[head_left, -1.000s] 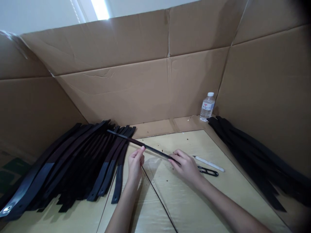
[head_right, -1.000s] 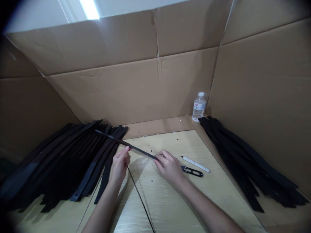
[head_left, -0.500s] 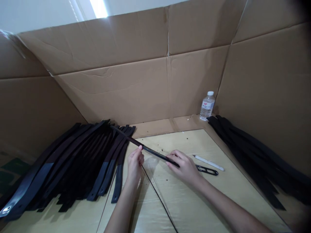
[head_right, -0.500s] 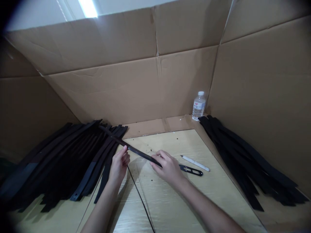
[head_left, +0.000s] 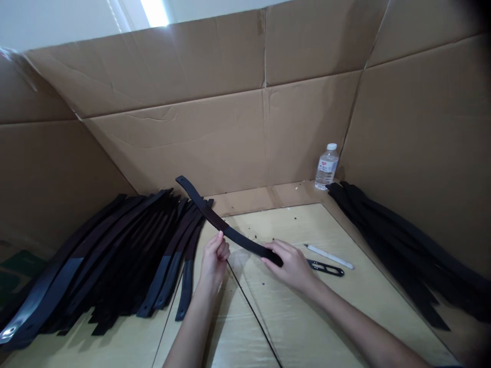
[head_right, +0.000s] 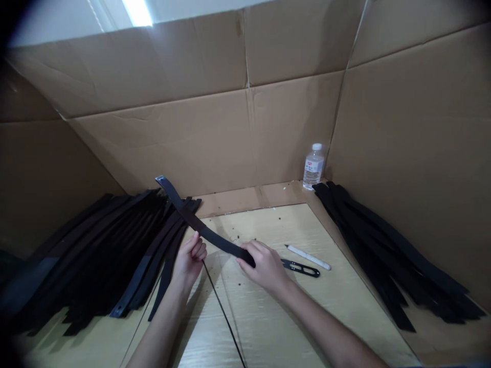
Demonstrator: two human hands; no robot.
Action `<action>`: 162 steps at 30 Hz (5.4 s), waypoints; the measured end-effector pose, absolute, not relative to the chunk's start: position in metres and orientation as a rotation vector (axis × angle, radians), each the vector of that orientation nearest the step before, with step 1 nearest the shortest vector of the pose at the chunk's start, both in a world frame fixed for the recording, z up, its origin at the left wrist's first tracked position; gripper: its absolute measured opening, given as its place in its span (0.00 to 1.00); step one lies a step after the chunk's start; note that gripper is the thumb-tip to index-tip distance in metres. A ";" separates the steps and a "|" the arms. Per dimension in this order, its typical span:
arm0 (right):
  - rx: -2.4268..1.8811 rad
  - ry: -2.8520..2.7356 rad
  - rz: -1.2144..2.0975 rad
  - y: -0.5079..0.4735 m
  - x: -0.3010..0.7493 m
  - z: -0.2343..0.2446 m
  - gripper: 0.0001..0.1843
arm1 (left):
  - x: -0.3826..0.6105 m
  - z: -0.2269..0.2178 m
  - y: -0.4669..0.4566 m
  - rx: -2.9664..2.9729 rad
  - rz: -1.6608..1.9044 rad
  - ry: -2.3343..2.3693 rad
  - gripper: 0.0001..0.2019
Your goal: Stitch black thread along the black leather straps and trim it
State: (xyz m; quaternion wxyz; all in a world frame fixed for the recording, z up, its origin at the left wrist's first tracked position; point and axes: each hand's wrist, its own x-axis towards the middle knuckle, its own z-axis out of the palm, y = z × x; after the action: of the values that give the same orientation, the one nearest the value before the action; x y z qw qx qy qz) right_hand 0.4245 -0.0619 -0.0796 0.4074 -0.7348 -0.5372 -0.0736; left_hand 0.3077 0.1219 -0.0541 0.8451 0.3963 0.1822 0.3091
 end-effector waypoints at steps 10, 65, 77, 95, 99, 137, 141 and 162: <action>-1.839 -1.323 -0.186 -0.063 0.423 -0.074 0.10 | 0.307 -0.053 0.124 0.742 0.624 0.412 0.24; -1.660 -1.071 0.413 -0.059 0.419 -0.070 0.19 | 0.309 -0.056 0.122 0.763 0.562 0.388 0.26; -1.549 -0.943 0.595 -0.060 0.421 -0.063 0.21 | 0.311 -0.062 0.120 0.914 0.623 0.374 0.25; -1.821 -1.132 0.134 -0.062 0.418 -0.069 0.08 | 0.313 -0.065 0.120 0.904 0.642 0.445 0.26; -1.876 -1.203 -0.024 -0.062 0.419 -0.070 0.06 | 0.314 -0.065 0.119 0.869 0.597 0.453 0.24; -1.881 -1.227 0.059 -0.062 0.419 -0.075 0.12 | 0.313 -0.062 0.124 0.780 0.606 0.452 0.25; -1.881 -1.233 -0.021 -0.062 0.421 -0.077 0.11 | 0.313 -0.063 0.123 0.773 0.579 0.482 0.25; -1.951 -1.227 -0.037 -0.064 0.418 -0.069 0.16 | 0.314 -0.062 0.117 0.845 0.616 0.476 0.27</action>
State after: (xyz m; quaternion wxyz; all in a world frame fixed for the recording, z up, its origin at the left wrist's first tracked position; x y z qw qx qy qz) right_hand 0.4175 -0.0638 -0.0687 0.4061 -0.7734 -0.4865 -0.0146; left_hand 0.3144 0.1171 -0.0616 0.8395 0.3995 0.2252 0.2916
